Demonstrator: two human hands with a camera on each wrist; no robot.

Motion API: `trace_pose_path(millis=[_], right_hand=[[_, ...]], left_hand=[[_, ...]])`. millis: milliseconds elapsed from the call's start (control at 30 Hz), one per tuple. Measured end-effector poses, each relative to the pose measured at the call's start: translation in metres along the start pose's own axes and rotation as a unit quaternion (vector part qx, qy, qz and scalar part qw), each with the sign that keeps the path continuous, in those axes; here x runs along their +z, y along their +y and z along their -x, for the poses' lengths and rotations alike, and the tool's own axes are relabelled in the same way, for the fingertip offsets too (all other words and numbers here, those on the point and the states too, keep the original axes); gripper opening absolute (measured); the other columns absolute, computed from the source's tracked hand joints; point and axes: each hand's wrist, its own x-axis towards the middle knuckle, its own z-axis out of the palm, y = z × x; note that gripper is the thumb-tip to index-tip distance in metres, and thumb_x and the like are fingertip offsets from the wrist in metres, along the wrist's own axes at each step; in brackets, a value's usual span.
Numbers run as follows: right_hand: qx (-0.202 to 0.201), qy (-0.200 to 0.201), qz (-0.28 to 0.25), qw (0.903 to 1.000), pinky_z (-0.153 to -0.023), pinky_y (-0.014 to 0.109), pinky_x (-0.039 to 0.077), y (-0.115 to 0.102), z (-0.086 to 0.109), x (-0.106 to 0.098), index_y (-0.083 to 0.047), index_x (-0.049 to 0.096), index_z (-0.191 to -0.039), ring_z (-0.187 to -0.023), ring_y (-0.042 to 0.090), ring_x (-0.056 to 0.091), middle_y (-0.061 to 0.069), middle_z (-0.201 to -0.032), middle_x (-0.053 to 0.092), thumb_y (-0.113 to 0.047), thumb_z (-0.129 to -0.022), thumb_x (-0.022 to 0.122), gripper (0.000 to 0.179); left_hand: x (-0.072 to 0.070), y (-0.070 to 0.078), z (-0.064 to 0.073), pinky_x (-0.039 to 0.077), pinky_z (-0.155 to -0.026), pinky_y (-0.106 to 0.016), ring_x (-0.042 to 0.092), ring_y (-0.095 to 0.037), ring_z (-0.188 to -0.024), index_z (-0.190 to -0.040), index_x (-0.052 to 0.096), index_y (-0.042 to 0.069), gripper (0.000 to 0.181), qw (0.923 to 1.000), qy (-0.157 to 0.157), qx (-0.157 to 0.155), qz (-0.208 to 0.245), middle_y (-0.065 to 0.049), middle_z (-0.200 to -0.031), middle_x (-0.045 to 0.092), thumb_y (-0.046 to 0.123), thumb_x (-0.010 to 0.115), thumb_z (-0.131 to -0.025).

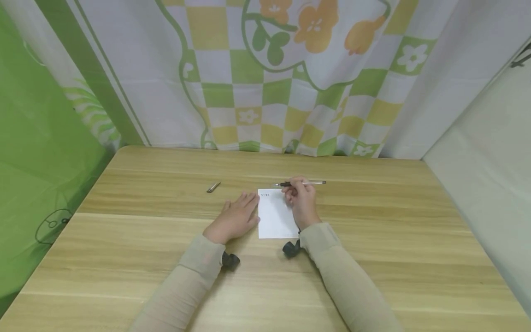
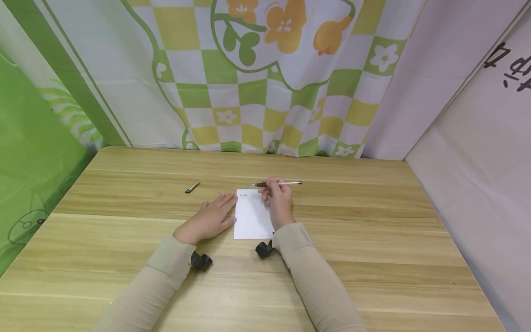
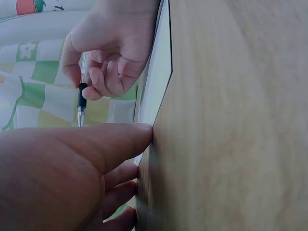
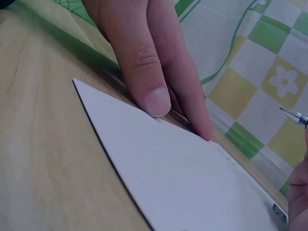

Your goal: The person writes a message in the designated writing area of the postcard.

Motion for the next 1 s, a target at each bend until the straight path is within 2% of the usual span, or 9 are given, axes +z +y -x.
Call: trace_pose_path(millis=[400,700,900,1000], right_hand=[[-0.001,0.004,-0.023,0.9997,-0.047,0.015,0.039,-0.004,0.005,-0.011,-0.005,0.056,-0.086,-0.056,0.011,0.051,0.006,-0.069,0.062,-0.003,-0.098,0.047,0.015],[-0.001,0.001,-0.042,0.9991,-0.047,0.015,0.039,-0.007,0.009,-0.015,-0.005,0.055,-0.084,-0.054,0.010,0.051,0.007,-0.066,0.062,-0.001,-0.098,0.044,0.018],[0.000,-0.005,-0.030,0.9995,-0.048,0.015,0.039,-0.009,0.010,-0.016,-0.006,0.055,-0.086,-0.055,0.010,0.051,0.005,-0.067,0.062,-0.002,-0.098,0.045,0.017],[0.000,-0.003,-0.032,0.9995,-0.047,0.014,0.039,-0.008,0.010,-0.016,-0.006,0.056,-0.085,-0.055,0.009,0.051,0.006,-0.066,0.062,-0.002,-0.098,0.045,0.017]], left_hand=[[-0.002,0.000,0.003,0.009,-0.118,-0.069,0.011,-0.036,-0.154,-0.159,0.026,0.001,0.063,0.9998,-0.002,0.009,0.019,-0.015,-0.167,0.016,0.028,0.050,-0.107],[-0.002,-0.001,0.002,0.009,-0.119,-0.068,0.011,-0.037,-0.154,-0.160,0.023,0.001,0.066,0.9997,-0.003,0.008,0.021,-0.016,-0.167,0.016,0.030,0.050,-0.107],[-0.002,0.000,0.001,0.012,-0.119,-0.067,0.014,-0.036,-0.154,-0.161,0.023,0.003,0.067,0.9996,0.010,0.002,0.025,-0.015,-0.167,0.019,0.033,0.049,-0.107],[-0.002,0.000,0.000,0.016,-0.120,-0.065,0.018,-0.036,-0.153,-0.161,0.025,0.005,0.066,0.9992,0.031,-0.003,0.024,-0.014,-0.166,0.023,0.034,0.049,-0.107]])
